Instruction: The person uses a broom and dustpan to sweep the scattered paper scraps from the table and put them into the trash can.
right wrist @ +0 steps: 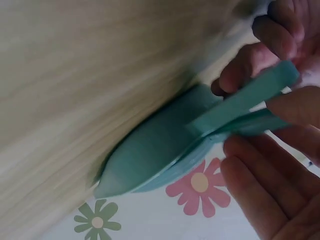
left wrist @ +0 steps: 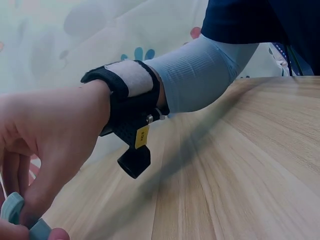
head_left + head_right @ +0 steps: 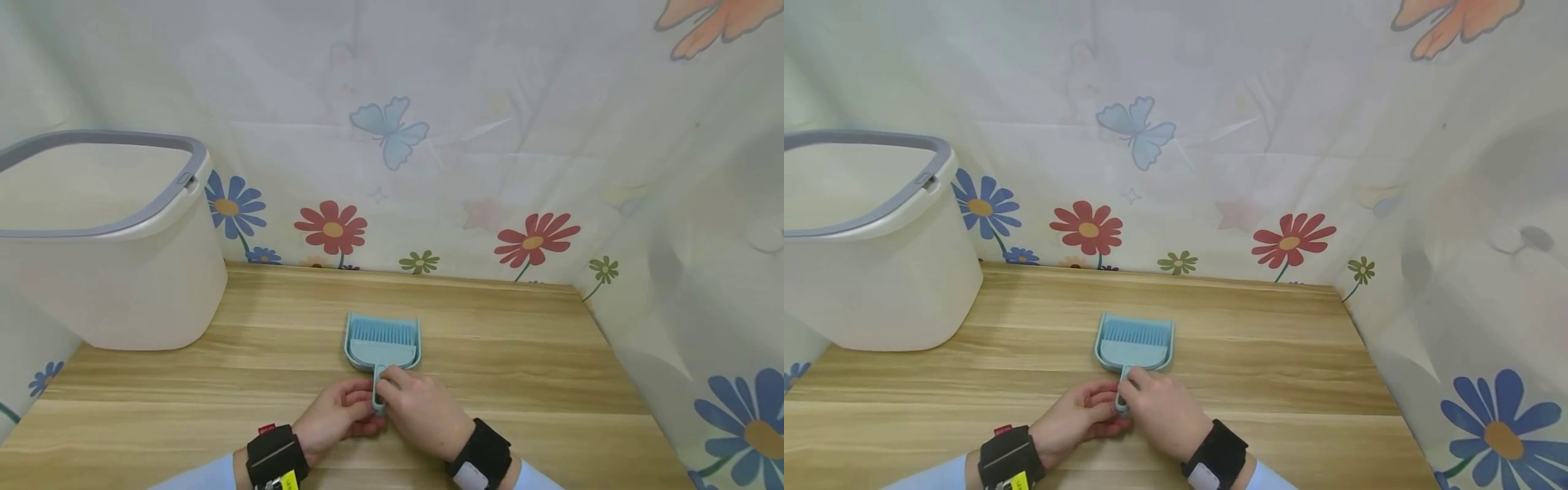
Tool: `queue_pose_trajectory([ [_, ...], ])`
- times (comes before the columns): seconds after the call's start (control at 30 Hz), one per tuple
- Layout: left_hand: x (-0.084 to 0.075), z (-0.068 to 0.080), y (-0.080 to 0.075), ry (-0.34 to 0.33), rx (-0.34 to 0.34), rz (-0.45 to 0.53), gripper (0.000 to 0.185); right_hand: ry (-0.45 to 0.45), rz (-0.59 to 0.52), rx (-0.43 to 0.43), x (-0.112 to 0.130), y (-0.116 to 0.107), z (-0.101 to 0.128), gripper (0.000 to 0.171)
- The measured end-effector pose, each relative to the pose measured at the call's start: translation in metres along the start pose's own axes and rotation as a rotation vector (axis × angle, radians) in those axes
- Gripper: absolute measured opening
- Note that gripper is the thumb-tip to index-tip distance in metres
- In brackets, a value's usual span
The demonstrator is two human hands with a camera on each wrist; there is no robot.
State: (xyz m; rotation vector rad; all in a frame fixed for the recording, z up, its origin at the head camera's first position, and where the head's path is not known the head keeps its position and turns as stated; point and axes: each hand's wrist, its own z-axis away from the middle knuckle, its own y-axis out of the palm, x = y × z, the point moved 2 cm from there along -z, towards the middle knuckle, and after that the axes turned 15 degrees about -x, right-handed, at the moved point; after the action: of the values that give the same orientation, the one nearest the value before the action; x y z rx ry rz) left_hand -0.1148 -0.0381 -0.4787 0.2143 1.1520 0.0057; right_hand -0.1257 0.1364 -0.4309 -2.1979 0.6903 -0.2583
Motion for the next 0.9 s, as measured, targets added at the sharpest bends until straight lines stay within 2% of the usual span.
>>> queue_pose_trajectory([
  [0.17, -0.001, -0.001, 0.003, 0.006, 0.002, 0.013, 0.051, 0.085, -0.052, 0.130, -0.005, -0.003, -0.001, 0.016],
  [0.3, -0.001, -0.003, 0.004, 0.015, -0.007, 0.025, 0.049, 0.110, -0.050, 0.196, -0.007, -0.002, -0.002, 0.015],
  [0.53, 0.002, -0.005, 0.006, 0.037, -0.007, 0.046, 0.048, 0.117, -0.051, 0.209, -0.009, 0.001, 0.000, 0.015],
  [0.67, 0.001, -0.004, 0.002, 0.046, 0.014, 0.024, 0.049, 0.137, -0.066, 0.215, -0.012, 0.002, 0.002, 0.017],
  [0.8, -0.002, 0.001, -0.010, 0.049, 0.030, -0.047, 0.053, 0.149, -0.084, 0.203, -0.016, -0.002, 0.005, 0.022],
  [0.9, -0.010, 0.005, -0.023, 0.103, 0.012, -0.152, 0.055, 0.178, -0.080, 0.179, -0.024, -0.006, 0.011, 0.025],
])
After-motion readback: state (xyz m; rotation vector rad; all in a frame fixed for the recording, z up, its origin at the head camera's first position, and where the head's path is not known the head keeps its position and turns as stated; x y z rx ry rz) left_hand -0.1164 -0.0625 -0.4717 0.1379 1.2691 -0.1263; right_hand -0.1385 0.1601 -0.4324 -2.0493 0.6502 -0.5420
